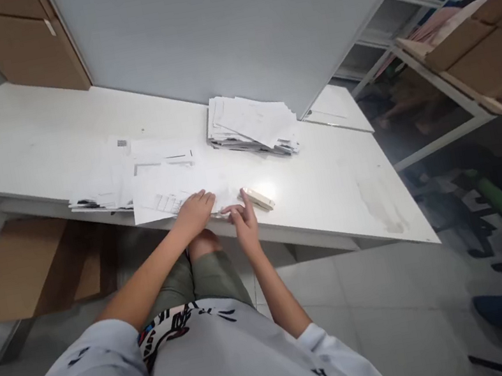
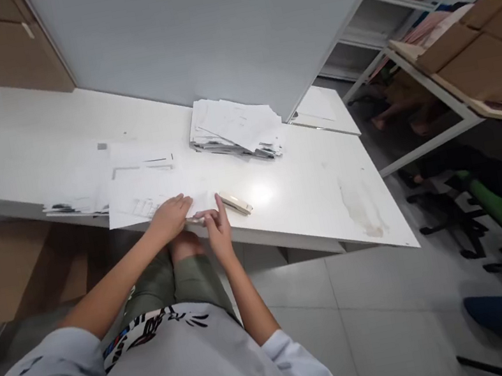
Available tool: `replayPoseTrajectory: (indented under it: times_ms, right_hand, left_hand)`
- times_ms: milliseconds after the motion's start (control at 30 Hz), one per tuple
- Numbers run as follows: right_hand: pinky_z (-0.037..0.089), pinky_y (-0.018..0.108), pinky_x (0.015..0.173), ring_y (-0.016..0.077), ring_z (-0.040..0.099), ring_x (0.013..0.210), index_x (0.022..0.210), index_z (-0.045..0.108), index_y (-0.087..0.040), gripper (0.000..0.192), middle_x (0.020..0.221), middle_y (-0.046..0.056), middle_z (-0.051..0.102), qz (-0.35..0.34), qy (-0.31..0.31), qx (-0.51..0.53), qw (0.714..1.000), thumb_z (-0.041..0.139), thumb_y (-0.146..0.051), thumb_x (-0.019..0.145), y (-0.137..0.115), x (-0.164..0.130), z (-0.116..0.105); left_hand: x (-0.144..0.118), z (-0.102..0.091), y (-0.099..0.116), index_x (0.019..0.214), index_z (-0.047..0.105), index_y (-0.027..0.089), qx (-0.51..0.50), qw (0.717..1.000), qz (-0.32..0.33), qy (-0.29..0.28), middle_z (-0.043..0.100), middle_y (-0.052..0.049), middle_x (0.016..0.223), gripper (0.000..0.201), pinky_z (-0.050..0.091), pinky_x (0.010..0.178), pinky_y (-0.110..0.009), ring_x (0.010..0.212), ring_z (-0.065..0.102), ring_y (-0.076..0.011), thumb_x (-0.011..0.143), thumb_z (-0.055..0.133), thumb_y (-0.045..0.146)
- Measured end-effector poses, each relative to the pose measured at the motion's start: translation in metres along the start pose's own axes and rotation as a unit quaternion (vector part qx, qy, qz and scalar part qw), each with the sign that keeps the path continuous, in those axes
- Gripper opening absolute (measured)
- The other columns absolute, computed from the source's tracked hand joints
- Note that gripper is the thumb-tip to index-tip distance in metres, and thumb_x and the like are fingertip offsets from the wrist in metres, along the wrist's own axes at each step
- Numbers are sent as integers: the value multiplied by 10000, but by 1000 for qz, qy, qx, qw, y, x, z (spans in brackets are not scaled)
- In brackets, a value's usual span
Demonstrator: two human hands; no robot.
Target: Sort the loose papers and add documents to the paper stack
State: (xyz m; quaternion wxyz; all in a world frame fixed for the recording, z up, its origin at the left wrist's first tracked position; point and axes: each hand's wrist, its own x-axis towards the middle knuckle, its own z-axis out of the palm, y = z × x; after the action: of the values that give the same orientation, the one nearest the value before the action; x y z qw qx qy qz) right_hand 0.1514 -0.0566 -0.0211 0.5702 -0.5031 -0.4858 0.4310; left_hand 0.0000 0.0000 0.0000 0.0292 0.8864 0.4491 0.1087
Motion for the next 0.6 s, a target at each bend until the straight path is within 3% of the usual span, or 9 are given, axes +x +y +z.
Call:
replayPoseTrajectory:
  times_ms: [67,167,233,300,367,467,600]
  right_hand:
    - [471,339,870,177,576,844,1511,276,-216,599,871,37,628,-29,61,-37,997,383,-390,948,-4,0,-14]
    - [414,415,980,225,553,1019,1471,361,-201,565,1044,96,633,-112,107,-212,965,396,-396,942,-7,16,-43]
    - [363,469,1033,279,498,1158,1407,461,-188,536,1199,133,601,-152,68,-353,921,456,-387,909,-5,32,-61]
    - [372,483,1015,307,493,1170,1338,535,-168,479,1223,147,602,-156,6,-444,882,464,-336,895,1,49,-73]
    - [417,458,952,300,536,1090,1300,566,-159,436,1166,140,639,-150,-39,-473,867,430,-273,901,7,65,-77]
    - [443,428,906,285,560,1038,1282,575,-172,413,1150,118,662,-182,-76,-457,867,431,-252,903,15,81,-75]
    - [448,406,914,270,559,1089,1266,576,-186,381,1208,112,641,-244,-108,-405,874,415,-272,931,18,86,-73]
  left_hand:
    - [0,-1,-1,1283,542,66,22,1000,1,-3,604,-173,1292,406,405,1078,-413,1287,505,-307,899,409,88]
    - [-3,1,2,1262,544,41,47,999,-17,10,597,-206,1285,377,416,1053,-435,1268,510,-344,954,449,237]
    - [-2,1,3,1298,511,51,71,997,-11,32,554,-216,1335,404,403,1049,-462,1298,468,-364,948,484,252]
    - [0,1,3,1287,517,95,93,994,29,40,553,-194,1328,364,423,1000,-445,1272,483,-341,931,472,156]
    - [4,0,2,1150,584,116,112,992,59,27,620,-173,1163,286,465,868,-407,1115,568,-307,917,423,73]
    - [10,-1,-1,925,613,119,133,990,44,24,617,-148,893,214,452,711,-389,872,588,-289,931,403,80]
    - [12,0,0,915,612,130,125,989,56,49,610,-137,858,251,439,705,-386,833,577,-279,957,366,104]
